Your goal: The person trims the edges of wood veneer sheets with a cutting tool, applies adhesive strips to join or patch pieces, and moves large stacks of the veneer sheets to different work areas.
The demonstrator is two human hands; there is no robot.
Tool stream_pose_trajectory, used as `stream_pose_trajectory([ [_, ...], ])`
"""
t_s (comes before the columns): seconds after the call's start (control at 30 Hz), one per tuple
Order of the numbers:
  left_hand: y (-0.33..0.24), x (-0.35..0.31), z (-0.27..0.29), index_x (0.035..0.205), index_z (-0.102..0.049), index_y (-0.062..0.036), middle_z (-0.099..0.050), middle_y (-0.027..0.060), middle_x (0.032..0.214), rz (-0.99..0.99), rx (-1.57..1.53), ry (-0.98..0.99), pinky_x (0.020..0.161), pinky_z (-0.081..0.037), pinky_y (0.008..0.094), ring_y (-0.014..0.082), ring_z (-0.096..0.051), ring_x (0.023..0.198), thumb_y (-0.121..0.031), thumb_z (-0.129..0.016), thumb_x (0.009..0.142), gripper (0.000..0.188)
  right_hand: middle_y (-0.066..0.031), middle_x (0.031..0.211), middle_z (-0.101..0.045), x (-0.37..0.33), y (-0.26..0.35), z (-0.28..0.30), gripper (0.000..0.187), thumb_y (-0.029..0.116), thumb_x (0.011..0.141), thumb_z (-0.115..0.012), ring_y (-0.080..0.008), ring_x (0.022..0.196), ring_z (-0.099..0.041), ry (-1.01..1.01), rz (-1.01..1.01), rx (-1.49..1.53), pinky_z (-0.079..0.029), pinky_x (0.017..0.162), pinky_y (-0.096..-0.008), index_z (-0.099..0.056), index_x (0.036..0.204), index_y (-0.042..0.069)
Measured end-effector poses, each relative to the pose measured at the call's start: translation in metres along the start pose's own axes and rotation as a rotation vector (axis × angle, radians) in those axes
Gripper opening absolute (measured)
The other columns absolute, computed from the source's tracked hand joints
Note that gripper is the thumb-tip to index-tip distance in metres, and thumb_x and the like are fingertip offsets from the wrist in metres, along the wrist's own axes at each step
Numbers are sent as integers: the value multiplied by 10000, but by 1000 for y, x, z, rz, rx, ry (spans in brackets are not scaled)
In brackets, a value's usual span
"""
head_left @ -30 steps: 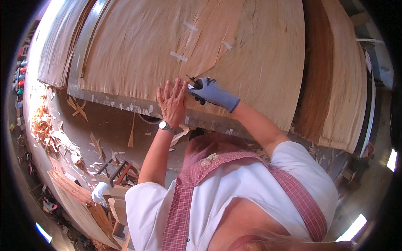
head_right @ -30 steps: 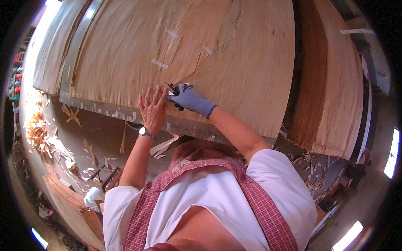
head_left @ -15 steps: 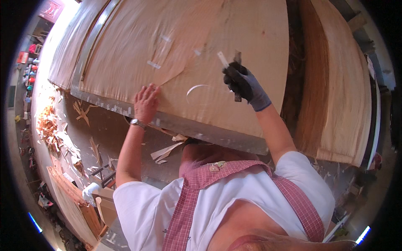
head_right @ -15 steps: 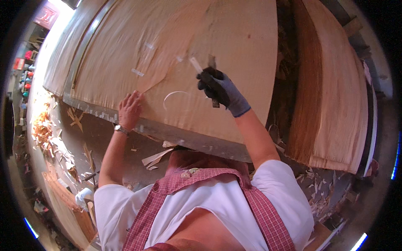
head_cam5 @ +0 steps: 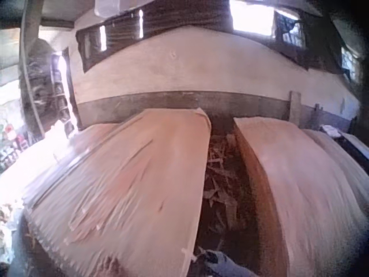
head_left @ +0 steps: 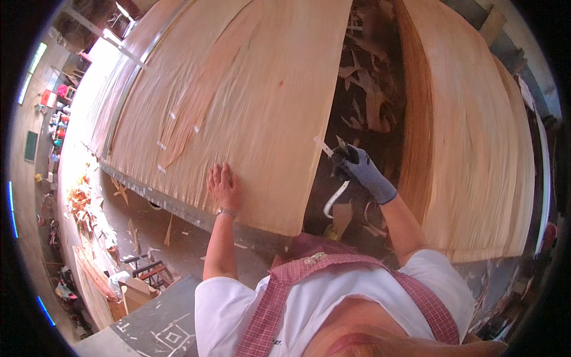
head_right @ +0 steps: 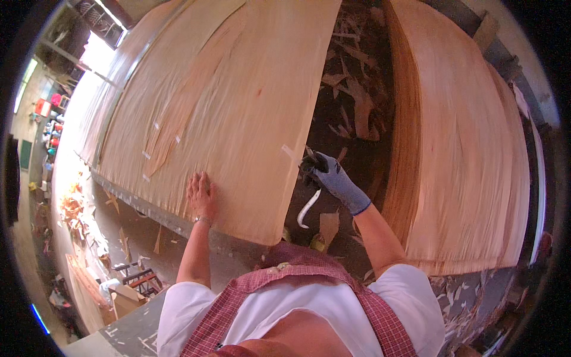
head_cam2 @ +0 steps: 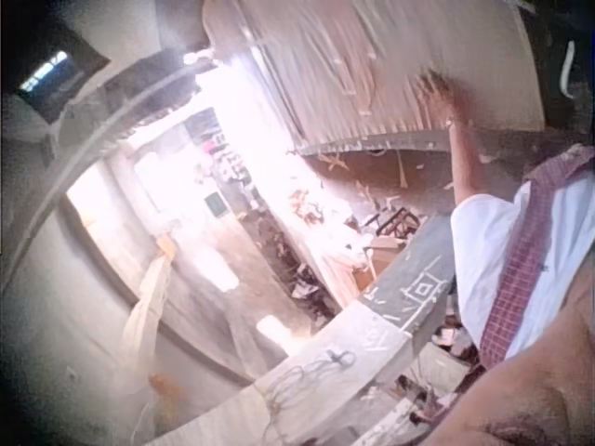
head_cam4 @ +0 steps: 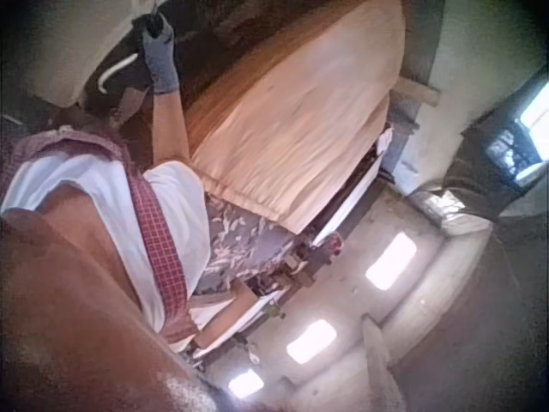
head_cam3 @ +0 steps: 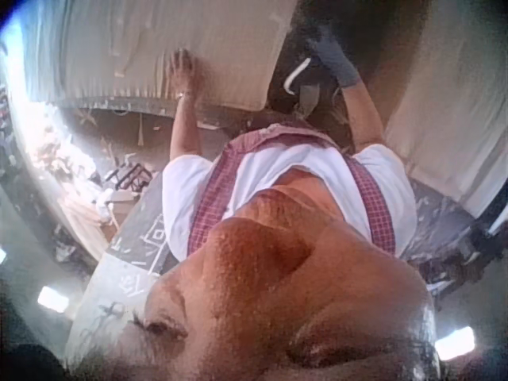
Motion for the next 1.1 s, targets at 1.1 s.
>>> stream_pose_trajectory([
  [1.1, -230, 493, -94, 1335, -514, -131, -499, 48, 1399, 153, -5, -148, 1033, -335, 442, 274, -463, 1248, -151, -560, 897, 440, -83, 768, -695, 709, 73, 94, 259, 273, 904, -614, -122, 519, -538, 521, -212, -211, -439, 460, -283, -603, 932, 15],
])
Point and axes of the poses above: each hand's wrist, its own x-axis towards the middle knuckle, its own z-axis out of the back of the hand, y = z × x, the point moved 2 cm from there along x, towards the middle knuckle
